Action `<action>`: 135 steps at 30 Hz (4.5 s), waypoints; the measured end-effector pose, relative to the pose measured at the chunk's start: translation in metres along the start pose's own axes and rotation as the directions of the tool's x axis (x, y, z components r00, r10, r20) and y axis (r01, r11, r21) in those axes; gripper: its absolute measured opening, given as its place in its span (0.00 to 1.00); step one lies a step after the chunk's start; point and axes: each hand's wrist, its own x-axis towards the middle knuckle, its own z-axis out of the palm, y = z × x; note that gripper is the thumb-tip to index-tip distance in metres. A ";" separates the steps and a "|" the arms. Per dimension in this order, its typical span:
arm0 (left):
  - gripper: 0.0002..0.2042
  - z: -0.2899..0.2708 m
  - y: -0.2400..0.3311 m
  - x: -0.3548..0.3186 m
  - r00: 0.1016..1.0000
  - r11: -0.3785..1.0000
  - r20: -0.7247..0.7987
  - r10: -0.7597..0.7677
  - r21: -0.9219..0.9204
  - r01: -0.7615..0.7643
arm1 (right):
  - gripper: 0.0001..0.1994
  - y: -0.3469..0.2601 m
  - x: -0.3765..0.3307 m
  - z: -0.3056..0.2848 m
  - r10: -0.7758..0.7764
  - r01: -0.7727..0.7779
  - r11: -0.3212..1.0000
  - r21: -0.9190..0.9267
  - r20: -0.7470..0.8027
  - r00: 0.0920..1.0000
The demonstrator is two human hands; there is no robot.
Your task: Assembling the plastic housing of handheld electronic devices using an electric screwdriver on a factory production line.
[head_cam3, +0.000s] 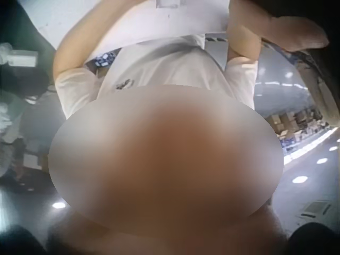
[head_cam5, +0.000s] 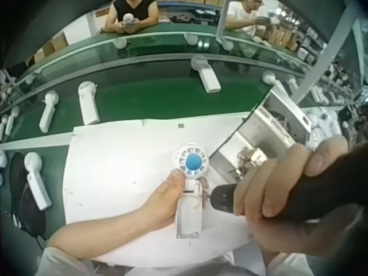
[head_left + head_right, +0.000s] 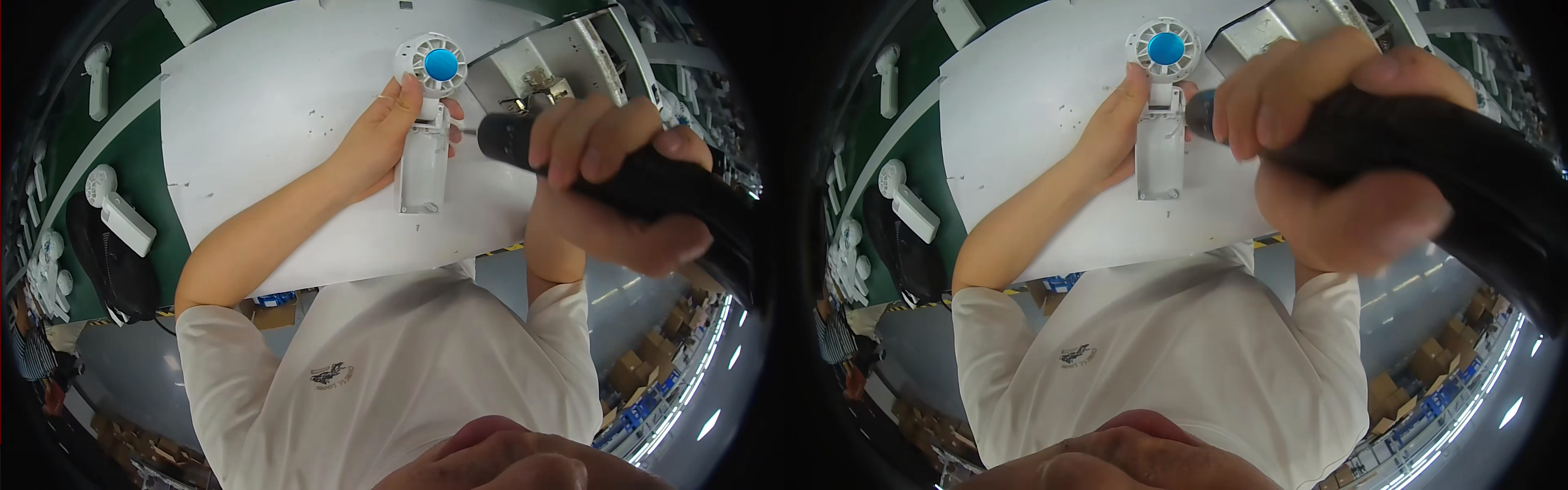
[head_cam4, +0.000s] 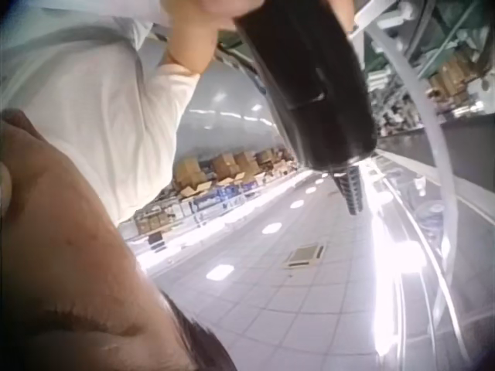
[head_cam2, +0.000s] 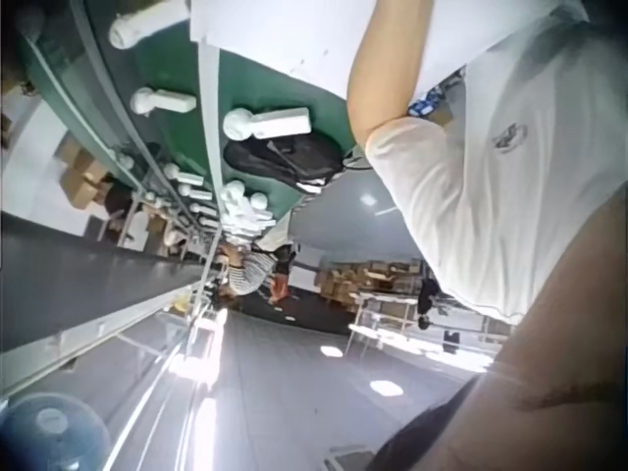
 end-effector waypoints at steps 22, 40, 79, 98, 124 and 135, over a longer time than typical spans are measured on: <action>0.22 -0.002 -0.001 0.001 1.000 0.999 0.003 -0.024 0.044 0.024 | 0.15 0.041 -0.017 -0.006 0.084 -0.085 0.993 -0.084 -0.025 0.996; 0.26 -0.001 -0.005 0.004 0.998 0.999 0.066 -0.012 0.045 0.009 | 0.19 -0.016 0.012 -0.004 -0.010 -0.262 0.753 -0.604 -0.408 0.913; 0.25 0.000 -0.002 0.001 0.997 0.993 0.034 -0.075 0.092 0.071 | 0.15 0.045 -0.003 0.014 0.088 -0.088 0.996 -0.005 -0.031 0.996; 0.29 -0.135 0.253 0.132 0.778 -0.416 -0.245 0.578 0.732 0.540 | 0.15 -0.012 -0.004 -0.021 -0.063 0.059 0.998 -0.030 -0.133 0.989; 0.21 -0.010 -0.006 -0.006 1.000 0.999 0.008 0.002 -0.039 -0.002 | 0.21 0.036 -0.028 -0.002 0.061 -0.061 0.997 0.052 -0.012 0.998; 0.21 -0.009 -0.003 -0.005 0.999 1.000 0.023 -0.025 0.010 0.025 | 0.19 0.040 -0.023 0.009 0.174 -0.177 0.984 0.033 0.068 0.982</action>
